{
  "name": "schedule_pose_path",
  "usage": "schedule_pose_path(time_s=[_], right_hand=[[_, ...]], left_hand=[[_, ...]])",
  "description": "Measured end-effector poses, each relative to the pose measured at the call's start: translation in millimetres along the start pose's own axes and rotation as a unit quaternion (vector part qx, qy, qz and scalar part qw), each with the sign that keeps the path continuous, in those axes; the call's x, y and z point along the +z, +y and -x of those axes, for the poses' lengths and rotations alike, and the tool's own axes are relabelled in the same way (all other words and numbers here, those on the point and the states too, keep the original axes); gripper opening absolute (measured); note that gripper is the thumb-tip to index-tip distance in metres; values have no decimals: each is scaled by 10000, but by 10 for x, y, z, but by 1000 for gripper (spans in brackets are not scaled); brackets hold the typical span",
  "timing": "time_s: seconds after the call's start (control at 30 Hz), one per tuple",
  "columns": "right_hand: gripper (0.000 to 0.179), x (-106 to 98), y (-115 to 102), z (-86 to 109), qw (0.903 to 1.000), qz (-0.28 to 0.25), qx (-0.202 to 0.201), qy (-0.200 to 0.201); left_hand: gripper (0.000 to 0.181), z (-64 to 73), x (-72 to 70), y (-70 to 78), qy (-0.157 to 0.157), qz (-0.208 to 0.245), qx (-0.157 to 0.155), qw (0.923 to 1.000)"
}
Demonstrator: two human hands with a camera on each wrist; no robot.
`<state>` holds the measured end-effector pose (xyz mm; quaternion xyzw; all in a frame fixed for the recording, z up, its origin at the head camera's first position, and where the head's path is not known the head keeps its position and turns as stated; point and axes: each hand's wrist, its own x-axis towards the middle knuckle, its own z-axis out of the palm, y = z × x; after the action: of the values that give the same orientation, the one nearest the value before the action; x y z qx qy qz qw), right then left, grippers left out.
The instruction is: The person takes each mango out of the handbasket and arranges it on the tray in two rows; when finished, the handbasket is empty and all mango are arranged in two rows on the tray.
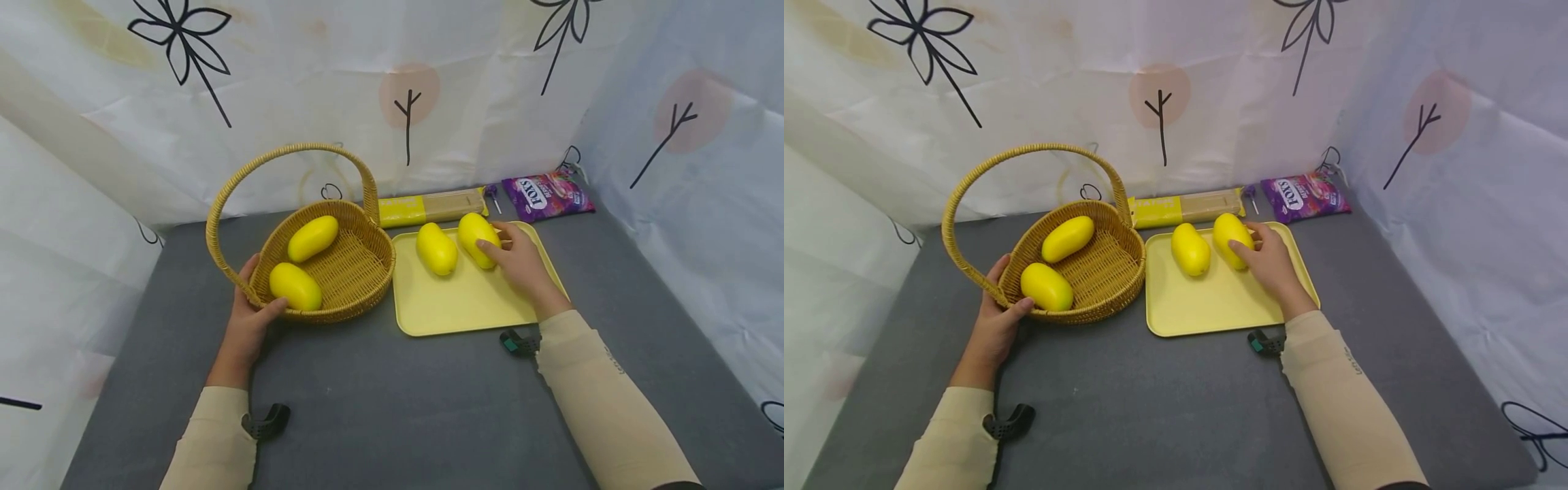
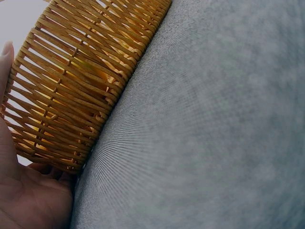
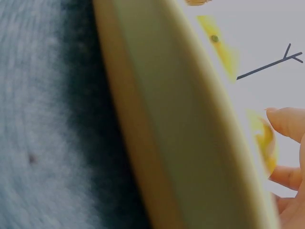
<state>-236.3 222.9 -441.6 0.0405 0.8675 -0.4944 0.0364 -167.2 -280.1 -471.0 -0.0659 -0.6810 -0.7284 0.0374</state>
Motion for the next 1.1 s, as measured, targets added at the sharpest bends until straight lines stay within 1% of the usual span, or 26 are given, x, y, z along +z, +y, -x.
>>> schedule_pose_path(time_s=[0.23,0.7,0.9,1.1], right_hand=[[81,-6,-9,12,10000,26,36,57],[74,2,-12,25,9999,-43,49,91],[73,-8,-18,25,9998,-39,-80,183],[73,-55,-82,50,9993,-61,-256,276]], left_hand=[[90,-10,7,4,6,-19,14,10000],[91,-6,2,-5,23,-12,-28,10000],[91,-6,-2,-5,8,-4,12,10000],[91,0,-3,10,20,-30,-5,10000]])
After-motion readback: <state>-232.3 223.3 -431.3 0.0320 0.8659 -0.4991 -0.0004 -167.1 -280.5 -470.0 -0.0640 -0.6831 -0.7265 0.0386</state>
